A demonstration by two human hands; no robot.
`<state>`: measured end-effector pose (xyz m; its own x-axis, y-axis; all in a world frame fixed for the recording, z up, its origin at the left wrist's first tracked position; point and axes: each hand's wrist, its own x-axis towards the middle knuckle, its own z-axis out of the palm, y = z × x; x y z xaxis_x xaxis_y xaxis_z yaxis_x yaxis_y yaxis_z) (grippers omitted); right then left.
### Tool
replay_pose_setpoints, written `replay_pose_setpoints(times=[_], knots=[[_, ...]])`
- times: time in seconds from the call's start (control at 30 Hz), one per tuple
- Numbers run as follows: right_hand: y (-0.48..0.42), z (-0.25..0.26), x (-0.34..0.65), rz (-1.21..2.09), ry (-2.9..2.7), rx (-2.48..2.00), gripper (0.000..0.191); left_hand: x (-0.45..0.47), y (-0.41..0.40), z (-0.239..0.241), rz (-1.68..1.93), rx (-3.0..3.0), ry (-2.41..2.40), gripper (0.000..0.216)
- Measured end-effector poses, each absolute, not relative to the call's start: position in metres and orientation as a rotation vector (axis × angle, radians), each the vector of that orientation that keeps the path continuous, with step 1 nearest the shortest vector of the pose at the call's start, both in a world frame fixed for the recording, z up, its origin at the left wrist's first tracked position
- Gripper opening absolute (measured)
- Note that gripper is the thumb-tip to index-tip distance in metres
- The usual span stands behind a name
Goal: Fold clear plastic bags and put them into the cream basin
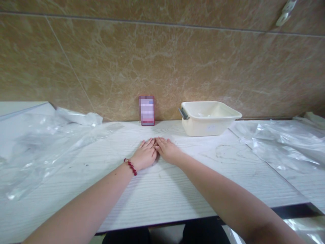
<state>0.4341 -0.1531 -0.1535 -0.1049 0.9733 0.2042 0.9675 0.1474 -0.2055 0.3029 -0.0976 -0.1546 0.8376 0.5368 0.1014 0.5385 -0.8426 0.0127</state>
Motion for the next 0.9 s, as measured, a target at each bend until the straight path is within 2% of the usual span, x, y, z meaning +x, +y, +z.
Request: replay_pose_setpoints(times=[0.23,0.6,0.77,0.9], knots=[[-0.152,-0.158,0.447,-0.073,-2.136,-1.985,0.048,0.303,-0.098,-0.156,-0.200,-3.018,-0.944,0.048],[-0.149,-0.151,0.465,0.118,-1.987,-2.287,0.049,0.298,-0.097,-0.156,-0.144,-3.038,-1.016,0.051],[-0.148,-0.149,0.478,0.009,-1.849,-2.355,0.045,0.293,-0.096,-0.155,-0.148,-3.032,-1.020,0.049],[-0.148,-0.141,0.493,-0.132,-1.653,-2.352,0.035,0.290,-0.091,-0.151,-0.286,-2.979,-1.066,0.047]])
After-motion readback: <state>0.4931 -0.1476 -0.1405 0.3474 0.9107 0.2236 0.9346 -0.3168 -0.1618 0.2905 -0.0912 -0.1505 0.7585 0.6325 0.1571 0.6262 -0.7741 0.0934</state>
